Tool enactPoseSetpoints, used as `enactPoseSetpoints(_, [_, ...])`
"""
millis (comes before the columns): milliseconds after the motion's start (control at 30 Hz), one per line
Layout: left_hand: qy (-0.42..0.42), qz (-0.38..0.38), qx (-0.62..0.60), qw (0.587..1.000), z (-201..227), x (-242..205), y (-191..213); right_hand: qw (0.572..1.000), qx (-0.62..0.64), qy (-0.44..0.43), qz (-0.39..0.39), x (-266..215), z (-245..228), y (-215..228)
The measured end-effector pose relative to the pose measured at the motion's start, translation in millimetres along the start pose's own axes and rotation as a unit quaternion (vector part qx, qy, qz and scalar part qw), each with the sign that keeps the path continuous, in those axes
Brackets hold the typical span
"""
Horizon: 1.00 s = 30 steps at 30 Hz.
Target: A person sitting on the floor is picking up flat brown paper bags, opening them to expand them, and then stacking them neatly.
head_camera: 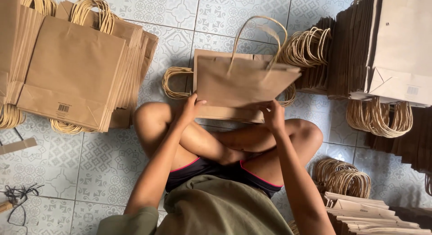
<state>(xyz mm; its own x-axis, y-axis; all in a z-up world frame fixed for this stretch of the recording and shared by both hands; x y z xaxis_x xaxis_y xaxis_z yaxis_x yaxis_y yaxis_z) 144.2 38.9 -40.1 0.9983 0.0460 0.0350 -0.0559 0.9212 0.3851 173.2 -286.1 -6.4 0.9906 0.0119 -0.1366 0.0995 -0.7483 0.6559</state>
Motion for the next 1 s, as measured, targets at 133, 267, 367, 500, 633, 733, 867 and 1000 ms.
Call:
enactPoseSetpoints(133, [0.013, 0.022, -0.077, 0.997, 14, 5, 15, 0.999, 0.037, -0.004, 0.026, 5, 25, -4])
enactPoseSetpoints(267, [-0.032, 0.036, -0.111, 0.993, 62, -5, 27, 0.965, 0.262, -0.013, 0.02, -18, 8, 29])
enactPoseSetpoints(367, [-0.031, 0.055, -0.138, 0.988, 80, -18, 34, 0.919, 0.389, -0.044, 0.04, -44, -28, 54])
enactPoseSetpoints(500, [-0.004, 0.09, -0.201, 0.975, 98, -34, 35, 0.849, 0.527, 0.008, 0.024, -79, -67, 56])
enactPoseSetpoints(633, [0.005, 0.092, -0.233, 0.968, 93, -53, 15, 0.776, 0.624, 0.062, -0.073, -87, -24, -1])
enactPoseSetpoints(733, [-0.017, 0.051, -0.294, 0.954, 116, -59, 7, 0.716, 0.684, 0.08, -0.11, -91, 28, -42])
enactPoseSetpoints(867, [0.017, -0.109, -0.396, 0.912, 157, -55, 25, 0.776, 0.626, -0.046, -0.051, -95, 74, -53])
enactPoseSetpoints(1000, [0.176, -0.037, -0.592, 0.786, 88, -81, 35, 0.854, 0.501, -0.122, -0.072, -109, 7, 9])
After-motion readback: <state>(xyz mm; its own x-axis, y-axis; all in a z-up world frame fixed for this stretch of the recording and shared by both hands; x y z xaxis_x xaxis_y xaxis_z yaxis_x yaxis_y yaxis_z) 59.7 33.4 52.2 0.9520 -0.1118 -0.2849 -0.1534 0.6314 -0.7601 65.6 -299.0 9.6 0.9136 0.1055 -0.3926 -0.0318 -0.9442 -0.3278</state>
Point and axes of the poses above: each hand's wrist, its own x-axis towards the middle knuckle, its own y-axis out of the back of the hand, z = x × y, the point moved 4 cm from there along x, towards the middle knuckle, and after that the axes turned 7 degrees about -x, right-handed, at the moved point
